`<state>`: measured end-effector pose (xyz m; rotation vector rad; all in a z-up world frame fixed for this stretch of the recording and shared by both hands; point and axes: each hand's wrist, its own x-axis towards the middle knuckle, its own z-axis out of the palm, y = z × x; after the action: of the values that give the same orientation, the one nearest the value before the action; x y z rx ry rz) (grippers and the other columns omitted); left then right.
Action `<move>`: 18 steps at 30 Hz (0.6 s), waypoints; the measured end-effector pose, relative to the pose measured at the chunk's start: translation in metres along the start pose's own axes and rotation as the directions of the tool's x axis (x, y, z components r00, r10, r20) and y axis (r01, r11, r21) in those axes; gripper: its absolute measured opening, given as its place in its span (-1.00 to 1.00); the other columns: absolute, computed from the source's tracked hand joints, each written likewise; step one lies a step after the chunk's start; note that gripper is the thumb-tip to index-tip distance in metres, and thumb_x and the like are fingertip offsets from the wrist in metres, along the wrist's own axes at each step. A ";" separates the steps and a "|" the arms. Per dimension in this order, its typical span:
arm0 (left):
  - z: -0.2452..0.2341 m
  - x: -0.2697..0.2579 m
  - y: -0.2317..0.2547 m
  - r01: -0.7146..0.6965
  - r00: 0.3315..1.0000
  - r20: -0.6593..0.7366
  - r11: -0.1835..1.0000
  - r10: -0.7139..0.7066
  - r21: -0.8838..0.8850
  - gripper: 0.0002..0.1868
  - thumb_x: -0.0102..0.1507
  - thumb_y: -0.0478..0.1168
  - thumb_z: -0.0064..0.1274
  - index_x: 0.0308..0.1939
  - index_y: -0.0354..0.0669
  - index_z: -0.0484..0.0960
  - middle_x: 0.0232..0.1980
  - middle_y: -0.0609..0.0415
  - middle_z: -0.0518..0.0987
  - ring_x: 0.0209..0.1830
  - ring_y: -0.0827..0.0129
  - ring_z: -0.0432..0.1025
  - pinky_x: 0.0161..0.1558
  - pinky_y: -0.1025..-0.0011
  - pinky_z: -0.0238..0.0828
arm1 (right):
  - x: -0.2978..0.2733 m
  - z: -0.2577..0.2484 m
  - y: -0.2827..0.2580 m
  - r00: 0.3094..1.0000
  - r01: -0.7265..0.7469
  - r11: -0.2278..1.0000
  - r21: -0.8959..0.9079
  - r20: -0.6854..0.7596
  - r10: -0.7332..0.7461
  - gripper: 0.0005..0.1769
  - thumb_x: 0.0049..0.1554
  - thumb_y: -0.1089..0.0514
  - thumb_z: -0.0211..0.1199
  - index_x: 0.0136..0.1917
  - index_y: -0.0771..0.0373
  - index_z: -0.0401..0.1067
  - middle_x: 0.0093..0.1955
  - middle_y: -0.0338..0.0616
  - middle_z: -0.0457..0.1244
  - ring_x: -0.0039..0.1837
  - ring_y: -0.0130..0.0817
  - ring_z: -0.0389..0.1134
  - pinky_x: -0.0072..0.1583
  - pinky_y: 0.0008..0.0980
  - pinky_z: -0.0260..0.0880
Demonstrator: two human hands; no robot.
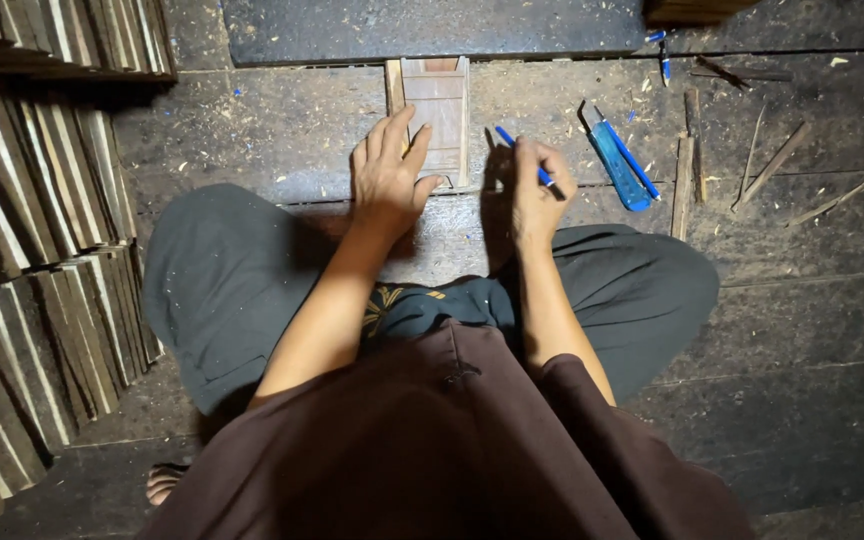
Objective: The person sits on the floor and uses a blue pen to mark lines on small rectangular wooden pieces. They repeatedly pick up a piece, draw lines, place it aside, and repeat the process with additional pieces from a nearby stack.
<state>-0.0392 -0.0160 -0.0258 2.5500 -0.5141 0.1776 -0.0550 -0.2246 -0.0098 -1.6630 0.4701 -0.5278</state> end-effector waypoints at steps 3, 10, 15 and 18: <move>0.001 0.001 0.003 0.006 1.000 -0.023 1.000 -0.007 -0.019 -0.33 0.19 0.10 0.27 0.30 -0.12 0.56 0.50 -0.06 0.22 0.47 0.02 0.12 0.31 0.03 0.06 | 0.000 0.008 0.008 0.998 0.054 0.997 0.053 0.040 -0.056 -0.87 0.14 0.32 0.38 -0.01 0.40 0.59 0.00 0.18 0.41 -0.03 -0.27 0.43 -0.01 -0.23 0.51; 0.001 0.006 0.006 -0.014 0.996 -0.082 0.999 0.018 0.040 -0.28 0.09 0.03 0.39 0.28 -0.10 0.57 0.49 -0.08 0.25 0.44 0.00 0.18 0.25 0.02 0.10 | 0.017 0.046 0.009 0.996 0.062 0.992 0.111 0.060 -0.069 -0.84 0.13 0.33 0.39 0.01 0.39 0.61 -0.09 0.14 0.39 -0.10 -0.27 0.46 -0.09 -0.25 0.53; 0.003 0.003 0.004 0.017 0.995 -0.094 0.999 -0.014 0.032 -0.25 0.04 0.04 0.43 0.26 -0.11 0.59 0.50 -0.13 0.24 0.43 -0.03 0.20 0.23 0.01 0.11 | 0.019 0.061 0.006 0.996 0.040 0.992 0.119 0.073 -0.049 -0.83 0.18 0.27 0.37 0.05 0.35 0.61 -0.16 0.04 0.41 -0.15 -0.41 0.42 -0.09 -0.34 0.54; 0.001 0.004 0.005 0.022 0.995 -0.094 0.999 -0.018 0.037 -0.23 0.01 0.02 0.47 0.25 -0.10 0.61 0.50 -0.14 0.25 0.42 -0.03 0.22 0.22 0.01 0.12 | 0.017 0.064 0.010 0.997 -0.010 0.988 0.152 0.072 -0.001 -0.81 0.18 0.26 0.34 0.06 0.38 0.59 -0.19 -0.03 0.42 -0.19 -0.45 0.42 -0.09 -0.45 0.55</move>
<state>-0.0377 -0.0214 -0.0241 2.5683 -0.4532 0.3004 -0.0038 -0.1842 -0.0263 -1.5290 0.3715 -0.4867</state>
